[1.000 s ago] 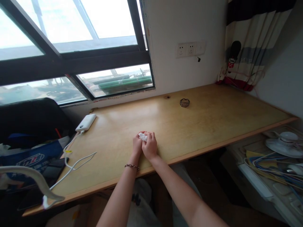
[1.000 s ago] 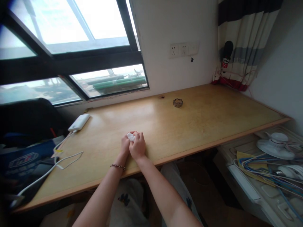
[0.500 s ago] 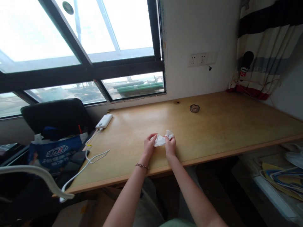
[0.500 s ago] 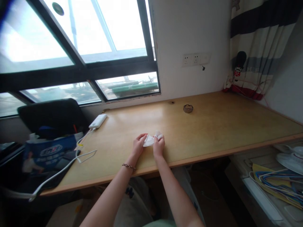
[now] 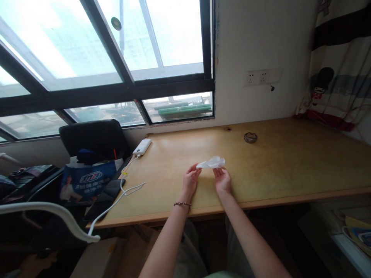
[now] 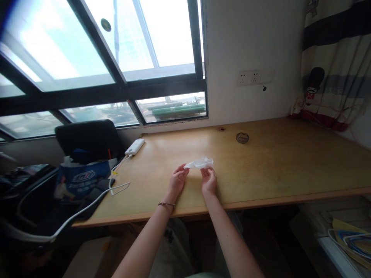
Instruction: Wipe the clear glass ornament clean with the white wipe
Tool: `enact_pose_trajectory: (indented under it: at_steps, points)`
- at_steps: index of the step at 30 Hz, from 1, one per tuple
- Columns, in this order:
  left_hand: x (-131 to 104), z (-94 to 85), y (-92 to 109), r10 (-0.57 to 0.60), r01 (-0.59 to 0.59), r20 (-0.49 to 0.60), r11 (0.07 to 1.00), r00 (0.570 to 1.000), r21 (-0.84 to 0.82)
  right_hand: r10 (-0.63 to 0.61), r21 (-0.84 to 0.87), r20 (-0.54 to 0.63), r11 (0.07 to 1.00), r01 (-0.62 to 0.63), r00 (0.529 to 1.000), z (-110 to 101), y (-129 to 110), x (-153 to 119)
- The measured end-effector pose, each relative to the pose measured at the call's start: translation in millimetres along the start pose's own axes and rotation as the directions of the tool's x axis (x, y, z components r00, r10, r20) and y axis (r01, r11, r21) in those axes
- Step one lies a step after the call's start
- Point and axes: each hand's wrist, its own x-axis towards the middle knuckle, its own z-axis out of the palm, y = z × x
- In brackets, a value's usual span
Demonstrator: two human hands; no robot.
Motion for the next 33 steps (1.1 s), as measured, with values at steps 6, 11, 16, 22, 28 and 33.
enact_pose_trajectory:
  at_steps: [6,11,16,22,28,33]
  points:
    - [-6.6,10.4,-0.2,0.033,-0.034,0.006,0.97,0.999,0.239,-0.112,-0.363,-0.011,0.926,0.1,0.994,1.2,8.1,-3.0]
    - [-6.0,7.7,1.9,-0.041,0.046,-0.03,0.984,0.999,0.169,-0.186,-0.333,-0.045,0.929,0.161,0.982,4.1,7.0,-3.0]
    - [-5.6,8.4,7.0,-0.086,0.093,-0.064,0.987,0.994,0.133,-0.067,-0.145,-0.079,0.988,0.055,0.995,5.3,0.8,-1.6]
    - [-7.2,10.4,2.3,-0.068,0.075,-0.048,0.982,0.997,0.174,0.043,-0.176,0.099,0.984,-0.025,0.994,12.2,-0.4,-9.7]
    - [-4.3,5.3,0.1,-0.048,0.047,0.01,0.996,0.999,0.079,0.024,-0.223,0.129,0.975,0.006,0.991,11.4,7.1,-10.2]
    - [-2.1,0.2,0.6,-0.044,0.044,0.007,0.998,0.999,0.035,0.016,-0.17,-0.012,0.985,-0.018,1.0,5.9,5.8,-3.9]
